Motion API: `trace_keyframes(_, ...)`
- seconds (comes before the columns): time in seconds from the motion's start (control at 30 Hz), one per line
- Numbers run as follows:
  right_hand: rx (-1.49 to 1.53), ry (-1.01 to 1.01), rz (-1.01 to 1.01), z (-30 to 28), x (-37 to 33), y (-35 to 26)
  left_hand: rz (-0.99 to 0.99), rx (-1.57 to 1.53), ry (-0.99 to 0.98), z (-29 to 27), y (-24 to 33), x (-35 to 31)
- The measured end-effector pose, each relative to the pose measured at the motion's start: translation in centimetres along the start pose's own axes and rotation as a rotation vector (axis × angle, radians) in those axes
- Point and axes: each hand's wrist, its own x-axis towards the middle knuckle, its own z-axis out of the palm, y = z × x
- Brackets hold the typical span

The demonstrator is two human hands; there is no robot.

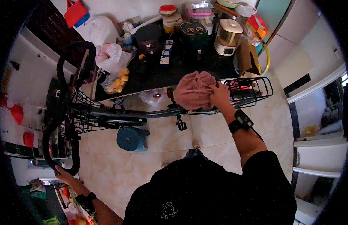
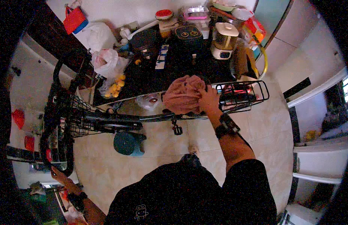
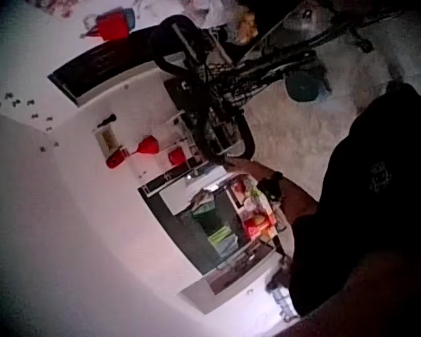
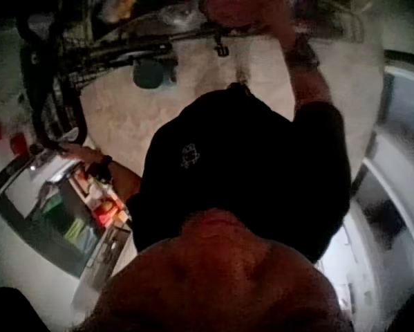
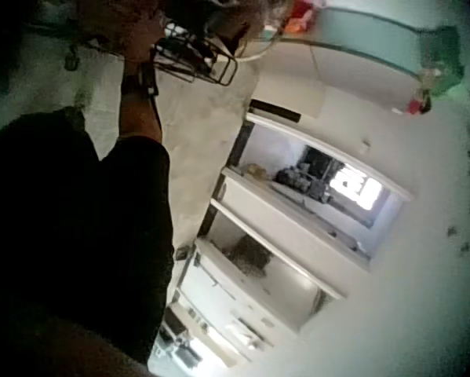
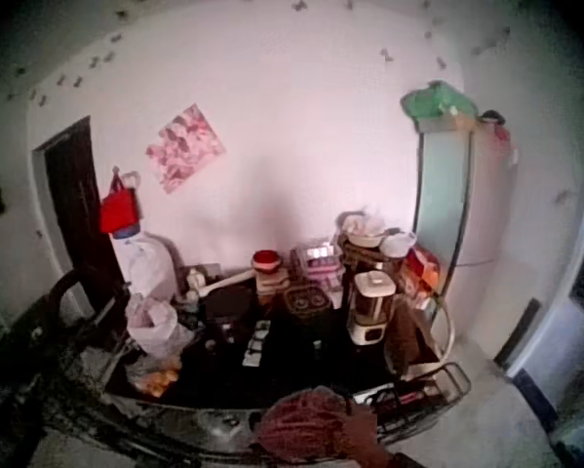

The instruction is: The person wipes the handlebars, frame, seat, and rear rack of a bicycle with a cloth.

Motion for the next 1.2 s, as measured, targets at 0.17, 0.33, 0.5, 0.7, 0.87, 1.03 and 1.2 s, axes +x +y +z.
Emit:
trace_keyframes(0.17,0.114,0.251,-0.278,1.2,2.2,-1.3,0.254,0.568,0.036,-4.5,-2.6,1.6)
trace_keyframes(0.33,0.073,0.161,-0.394,1.5,0.6,-4.0,0.284,0.815,0.066,2.2,-0.5,-3.3)
trace_keyframes(0.5,0.020,-0.082,-0.463,0.9,1.0,-3.0,0.455,1.256,0.106,-5.0,-4.5,1.9)
trace_keyframes(0.7,0.083,0.047,-0.379,-3.0,1.0,3.8,0.321,0.992,0.114,-1.6,-0.8,-2.1)
trace_keyframes(0.87,0.480,0.045,0.180,-3.1,-1.7,20.1,0.320,0.847,0.082,-0.1,-0.6,-3.2)
trace_keyframes(1.03,0.227,0.347,0.390,-9.4,-1.2,21.4,0.112,0.969,0.197,-3.8,-1.8,0.5)
trace_keyframes(1.2,0.446,0.351,-0.151,-6.9,3.8,20.1,0.458,1.101,0.322,-0.4,2.3,-5.3)
